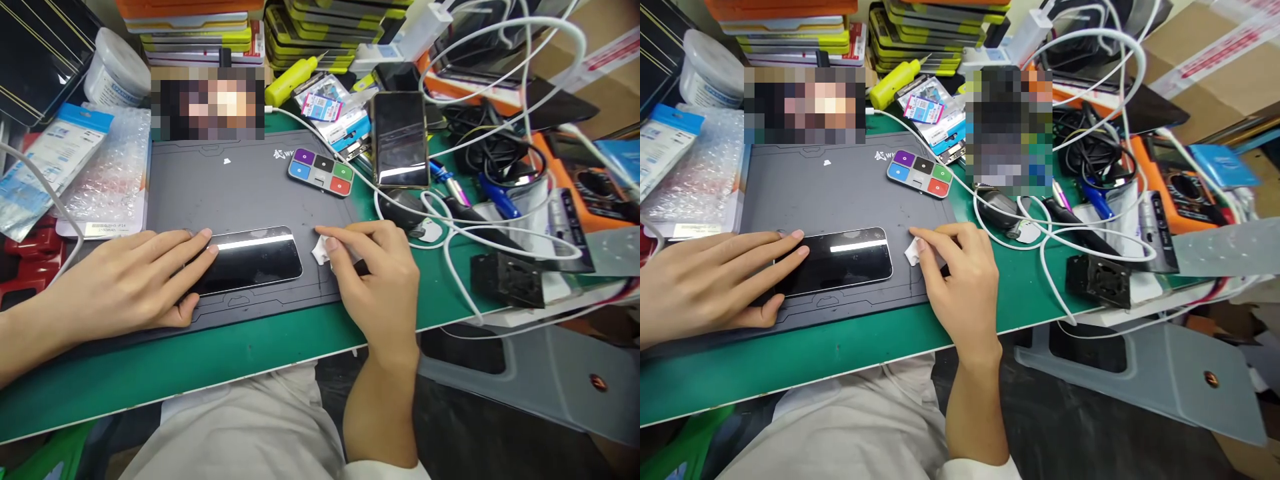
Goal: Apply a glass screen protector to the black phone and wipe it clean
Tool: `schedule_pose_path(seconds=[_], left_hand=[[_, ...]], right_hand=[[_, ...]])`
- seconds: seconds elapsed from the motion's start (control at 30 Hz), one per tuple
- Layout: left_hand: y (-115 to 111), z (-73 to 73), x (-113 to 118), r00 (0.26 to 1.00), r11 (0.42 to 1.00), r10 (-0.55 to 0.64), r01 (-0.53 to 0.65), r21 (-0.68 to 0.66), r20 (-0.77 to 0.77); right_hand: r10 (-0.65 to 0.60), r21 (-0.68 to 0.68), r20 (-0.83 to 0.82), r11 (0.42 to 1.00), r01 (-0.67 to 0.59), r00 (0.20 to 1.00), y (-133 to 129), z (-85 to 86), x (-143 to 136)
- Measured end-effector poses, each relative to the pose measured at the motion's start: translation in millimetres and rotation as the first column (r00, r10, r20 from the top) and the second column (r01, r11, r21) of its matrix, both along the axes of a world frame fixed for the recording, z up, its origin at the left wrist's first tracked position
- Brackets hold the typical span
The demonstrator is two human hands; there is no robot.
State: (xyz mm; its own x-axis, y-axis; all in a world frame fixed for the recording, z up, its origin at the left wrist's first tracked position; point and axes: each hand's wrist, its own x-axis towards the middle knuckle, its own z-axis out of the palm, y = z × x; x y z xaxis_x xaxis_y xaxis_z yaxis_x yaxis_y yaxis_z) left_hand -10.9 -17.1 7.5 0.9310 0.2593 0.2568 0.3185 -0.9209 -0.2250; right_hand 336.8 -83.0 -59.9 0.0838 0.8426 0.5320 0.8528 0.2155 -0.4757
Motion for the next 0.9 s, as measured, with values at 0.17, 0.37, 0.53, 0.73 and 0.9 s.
schedule_pose_path(seconds=[0.17, 0.37, 0.53, 0.73, 0.9], left_hand=[[0.0, -4.8, -6.1, 1.000, 0.995, 0.016, -0.014, -0.103, 0.018], [-2.4, -7.7, -7.5, 0.998, 0.989, 0.056, -0.057, -0.134, -0.016], [-3.4, -6.5, -4.9, 0.999, 0.998, 0.026, -0.028, -0.050, -0.026], [-3.9, -7.3, -5.8, 0.999, 0.995, 0.029, -0.025, -0.100, 0.043], [-5.3, -8.1, -4.4, 0.999, 0.998, 0.041, -0.042, -0.044, -0.014]], right_hand=[[-0.019, 0.004, 0.019, 1.000, 0.019, 1.000, -0.3, -0.3, -1.1], [-0.004, 0.000, -0.020, 1.000, 0.004, 1.000, -0.2, -0.7, 0.6], [-0.008, -0.004, -0.013, 1.000, 0.008, 1.000, -0.5, -0.9, 0.6], [-0.007, -0.016, -0.028, 1.000, 0.007, 1.000, -0.6, -1.0, 0.3], [0.005, 0.001, -0.005, 1.000, -0.005, 1.000, -0.3, -3.6, 1.7]])
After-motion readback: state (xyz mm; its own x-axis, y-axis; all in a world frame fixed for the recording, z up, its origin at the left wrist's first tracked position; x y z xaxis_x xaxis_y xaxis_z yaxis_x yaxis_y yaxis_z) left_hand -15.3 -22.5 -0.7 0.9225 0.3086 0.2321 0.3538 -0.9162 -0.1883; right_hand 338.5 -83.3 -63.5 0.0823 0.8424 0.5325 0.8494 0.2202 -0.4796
